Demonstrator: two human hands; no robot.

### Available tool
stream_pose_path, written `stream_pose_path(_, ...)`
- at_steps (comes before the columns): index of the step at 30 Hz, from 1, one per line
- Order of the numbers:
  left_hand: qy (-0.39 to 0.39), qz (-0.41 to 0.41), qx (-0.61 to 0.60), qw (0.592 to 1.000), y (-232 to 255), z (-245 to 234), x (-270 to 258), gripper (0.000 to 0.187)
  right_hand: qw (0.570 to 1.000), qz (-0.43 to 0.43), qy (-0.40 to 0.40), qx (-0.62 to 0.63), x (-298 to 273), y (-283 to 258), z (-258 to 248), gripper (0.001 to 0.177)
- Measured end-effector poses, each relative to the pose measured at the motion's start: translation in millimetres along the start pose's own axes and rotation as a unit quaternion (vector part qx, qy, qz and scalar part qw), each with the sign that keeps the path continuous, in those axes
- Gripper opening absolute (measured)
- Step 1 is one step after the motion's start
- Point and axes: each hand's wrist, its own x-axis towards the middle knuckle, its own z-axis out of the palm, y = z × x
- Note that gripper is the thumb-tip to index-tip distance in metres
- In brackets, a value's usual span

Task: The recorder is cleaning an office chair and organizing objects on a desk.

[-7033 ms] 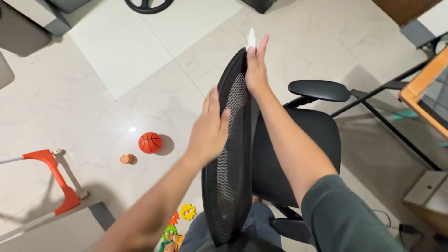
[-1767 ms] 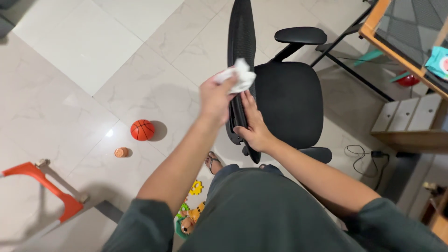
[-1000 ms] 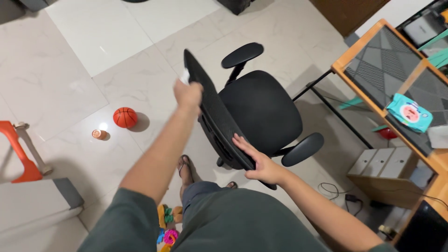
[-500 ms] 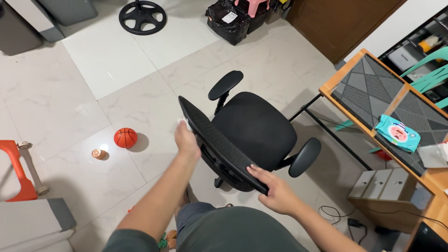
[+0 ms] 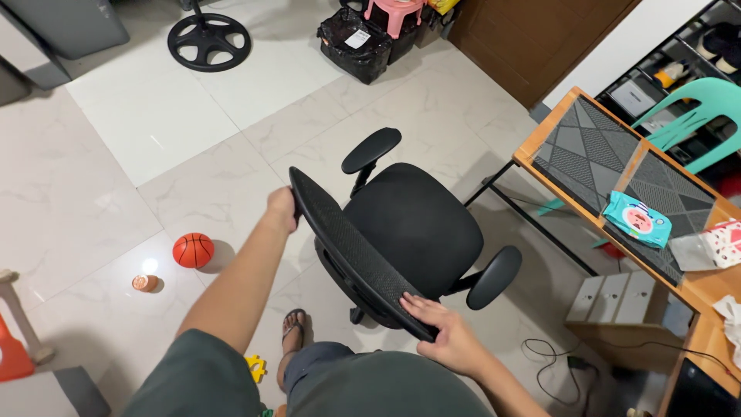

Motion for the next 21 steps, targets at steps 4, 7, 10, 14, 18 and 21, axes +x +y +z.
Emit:
stream_pose_path(4,0.058,-0.028,-0.010,0.998,-5.1,17.2,10.6,0.015,0.999,0.014,0.011,-0.030,5.5,-6.2,6.4,0.081)
stream_pose_path(7,0.049,-0.078,0.076,0.993,-21.3,12.6,30.7,0.017,0.996,0.015,0.039,-0.079,6.7,-12.4,11.1,0.078)
stream_pose_path(10,0.009,-0.098,0.065,0.993,-65.8,15.7,63.1,0.021,0.991,0.065,0.043,-0.109,8.0,-26.5,19.7,0.080)
stream_pose_path(14,-0.022,-0.108,-0.002,0.994,-113.5,13.6,93.0,0.027,0.987,0.062,0.059,-0.133,8.5,-36.6,29.7,0.077)
stream_pose_path(18,-0.051,-0.039,0.019,0.998,-29.1,24.7,30.5,0.027,0.979,0.111,0.088,-0.146,20.2,-41.2,34.3,0.076)
stream_pose_path(21,-0.052,-0.044,0.111,0.992,2.1,38.6,1.1,0.021,0.976,0.124,0.087,-0.158,22.0,-46.0,33.3,0.076)
